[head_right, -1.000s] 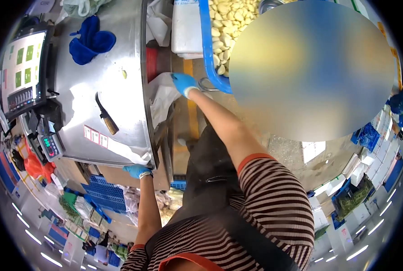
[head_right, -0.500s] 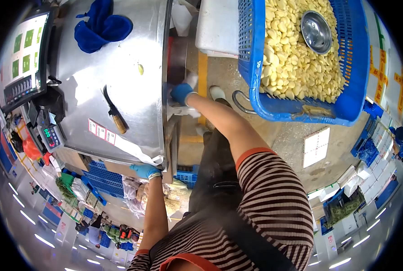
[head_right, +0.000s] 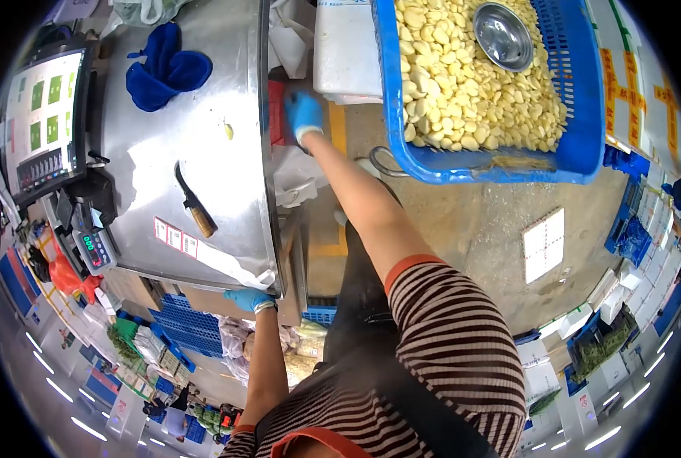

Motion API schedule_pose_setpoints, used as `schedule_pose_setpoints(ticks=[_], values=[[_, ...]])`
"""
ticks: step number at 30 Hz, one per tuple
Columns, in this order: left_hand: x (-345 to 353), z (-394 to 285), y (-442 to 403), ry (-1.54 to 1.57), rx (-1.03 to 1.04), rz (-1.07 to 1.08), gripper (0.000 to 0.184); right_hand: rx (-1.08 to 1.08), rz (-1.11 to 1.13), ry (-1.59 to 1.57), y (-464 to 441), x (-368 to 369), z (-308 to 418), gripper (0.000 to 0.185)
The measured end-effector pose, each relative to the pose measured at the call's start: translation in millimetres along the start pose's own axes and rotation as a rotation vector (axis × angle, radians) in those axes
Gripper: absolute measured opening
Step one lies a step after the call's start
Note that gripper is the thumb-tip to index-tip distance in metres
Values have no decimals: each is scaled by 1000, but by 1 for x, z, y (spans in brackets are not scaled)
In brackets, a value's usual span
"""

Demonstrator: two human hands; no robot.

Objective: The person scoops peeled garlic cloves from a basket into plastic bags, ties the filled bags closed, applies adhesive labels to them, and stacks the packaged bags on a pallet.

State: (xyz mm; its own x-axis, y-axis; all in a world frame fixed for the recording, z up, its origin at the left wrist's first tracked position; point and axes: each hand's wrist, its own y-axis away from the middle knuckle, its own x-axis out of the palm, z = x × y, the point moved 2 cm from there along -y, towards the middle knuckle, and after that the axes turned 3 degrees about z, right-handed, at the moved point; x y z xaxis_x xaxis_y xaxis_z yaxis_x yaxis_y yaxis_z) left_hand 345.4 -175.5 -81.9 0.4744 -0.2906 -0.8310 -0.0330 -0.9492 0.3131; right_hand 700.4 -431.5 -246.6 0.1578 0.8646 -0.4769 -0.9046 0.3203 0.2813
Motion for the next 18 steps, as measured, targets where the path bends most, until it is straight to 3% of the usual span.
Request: schedule_pose_setpoints(ticks=[2,3,4,6,7,8,11,15,18], values=[[-1,-8,7,-38,34,6,73,-65,-298,-95,-45,-4,36,28],[0,-23,24,-99,134,-1,69,-117,-397,-18,-60,-1,51,28],[1,-7,7,-63,98,23,66,-168,-495,61,-73,2,63,28],[-3,39,-36,6,24,71,61,-90,-156,191,-91,19,73,26],[-2,15,-14,-257,100,23,55,-126,-60,304,-89,30,71,25],[-5,6,-1,-292,148,22,54,-200,-27,437,-79,41,68,24],[-3,-21,17,-248,182,59,47,-264,-18,609,-81,51,59,22],[-2,23,-16,-154,277,-45,41,-254,-50,621,-124,49,60,20],[3,-42,34,-247,53,-93,43,-247,-75,578,-146,33,62,20]])
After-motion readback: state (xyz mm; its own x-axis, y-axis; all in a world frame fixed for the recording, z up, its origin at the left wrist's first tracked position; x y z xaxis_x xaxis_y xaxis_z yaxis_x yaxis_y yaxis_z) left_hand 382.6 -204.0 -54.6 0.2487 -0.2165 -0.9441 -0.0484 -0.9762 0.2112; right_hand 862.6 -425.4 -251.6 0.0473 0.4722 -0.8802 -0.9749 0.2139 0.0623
